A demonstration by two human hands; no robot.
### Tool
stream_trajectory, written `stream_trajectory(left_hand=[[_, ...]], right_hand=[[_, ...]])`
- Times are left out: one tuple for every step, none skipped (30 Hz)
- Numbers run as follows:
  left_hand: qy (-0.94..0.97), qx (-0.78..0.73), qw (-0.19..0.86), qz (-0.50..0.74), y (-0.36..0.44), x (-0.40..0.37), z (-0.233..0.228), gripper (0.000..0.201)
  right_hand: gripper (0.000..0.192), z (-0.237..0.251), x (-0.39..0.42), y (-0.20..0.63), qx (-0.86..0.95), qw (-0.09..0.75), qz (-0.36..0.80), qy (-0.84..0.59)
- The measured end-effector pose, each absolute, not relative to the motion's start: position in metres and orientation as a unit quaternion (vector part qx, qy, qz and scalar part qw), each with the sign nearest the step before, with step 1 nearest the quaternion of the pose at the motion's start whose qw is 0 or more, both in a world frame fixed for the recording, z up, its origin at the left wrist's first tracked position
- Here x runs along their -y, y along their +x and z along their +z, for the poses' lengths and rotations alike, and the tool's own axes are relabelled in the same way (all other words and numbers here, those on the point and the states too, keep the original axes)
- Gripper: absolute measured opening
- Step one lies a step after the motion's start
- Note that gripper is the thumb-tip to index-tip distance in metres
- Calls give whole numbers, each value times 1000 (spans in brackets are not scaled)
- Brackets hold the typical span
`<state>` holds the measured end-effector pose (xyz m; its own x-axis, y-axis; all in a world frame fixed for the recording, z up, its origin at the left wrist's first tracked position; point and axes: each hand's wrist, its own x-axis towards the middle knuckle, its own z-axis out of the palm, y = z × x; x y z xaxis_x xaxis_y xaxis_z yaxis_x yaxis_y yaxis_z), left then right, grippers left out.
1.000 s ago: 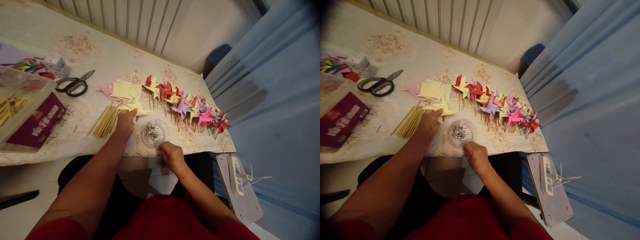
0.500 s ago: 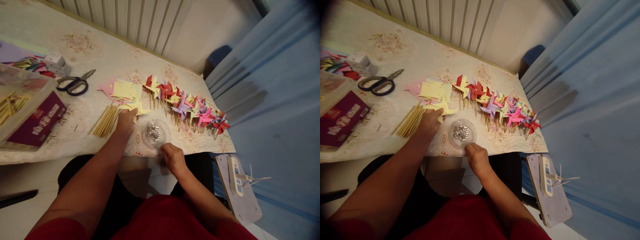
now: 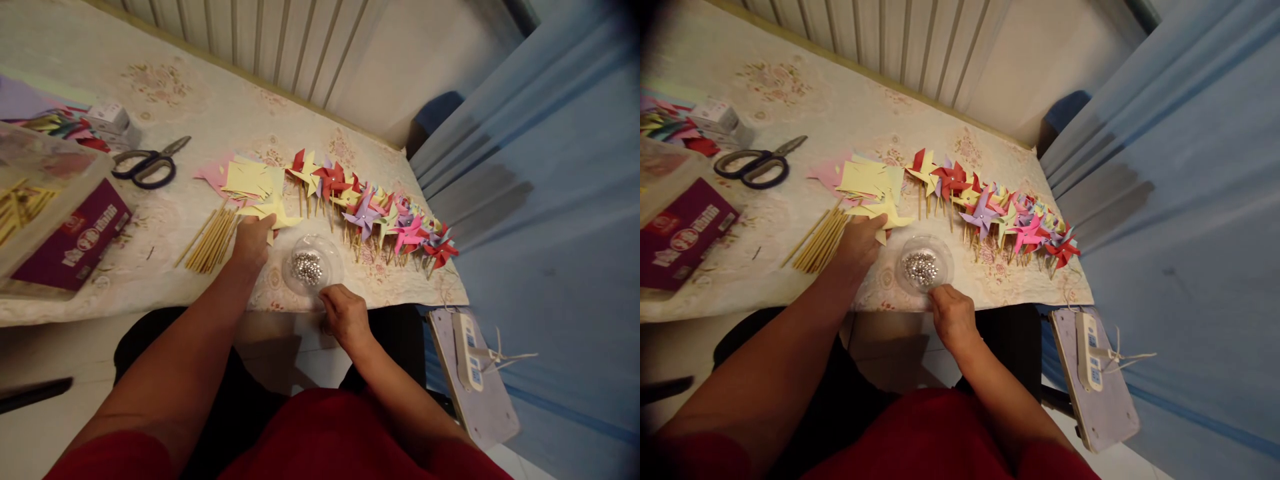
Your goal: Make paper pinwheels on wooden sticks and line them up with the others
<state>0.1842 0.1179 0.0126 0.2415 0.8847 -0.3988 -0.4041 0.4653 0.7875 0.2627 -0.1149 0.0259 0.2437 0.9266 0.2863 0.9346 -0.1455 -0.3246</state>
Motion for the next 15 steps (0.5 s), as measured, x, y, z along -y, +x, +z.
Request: stream_trajectory(left_hand=[[276, -436, 737, 437, 184, -118, 13, 15], [272, -438, 737, 437, 184, -118, 12, 16], [268, -440, 737, 438, 184, -118, 12, 16], [264, -440, 738, 438, 184, -118, 12, 17], [262, -438, 740, 438, 184, -118, 12, 17], [262, -434, 742, 438, 184, -118, 11, 16], [264, -429, 744, 438, 185, -118, 11, 15], [266, -425, 745, 439, 185, -118, 11, 14], [267, -420, 746, 441, 185, -118, 11, 13], [267, -417, 747, 444, 185, -118, 11, 13], [264, -416, 747, 447, 185, -118, 11, 14], [261, -416, 746, 449, 185, -117, 11, 15], [258, -417, 746, 450, 185, -117, 11, 16], [257, -417, 746, 451, 184, -118, 11, 16], [257, -416, 746, 451, 184, -118, 10, 16]], right_hand=[[20, 25, 114, 263, 613, 222, -9, -758], [20, 25, 112, 263, 612, 221, -9, -759], [19, 25, 112, 263, 613, 221, -9, -759], [19, 25, 111, 263, 614, 223, -7, -757], [18, 25, 112, 263, 615, 225, -4, -756], [18, 26, 112, 263, 615, 228, -3, -755], [18, 26, 113, 263, 614, 229, -3, -755], [18, 27, 113, 263, 613, 229, -5, -757], [18, 27, 112, 263, 611, 226, -7, -759], [18, 26, 110, 263, 608, 220, -10, -762], [19, 26, 108, 264, 607, 213, -13, -766], [19, 25, 105, 265, 606, 206, -15, -768], [19, 23, 102, 266, 606, 199, -16, -770], [19, 22, 99, 268, 607, 195, -17, -770], [19, 20, 97, 269, 608, 192, -17, -770]])
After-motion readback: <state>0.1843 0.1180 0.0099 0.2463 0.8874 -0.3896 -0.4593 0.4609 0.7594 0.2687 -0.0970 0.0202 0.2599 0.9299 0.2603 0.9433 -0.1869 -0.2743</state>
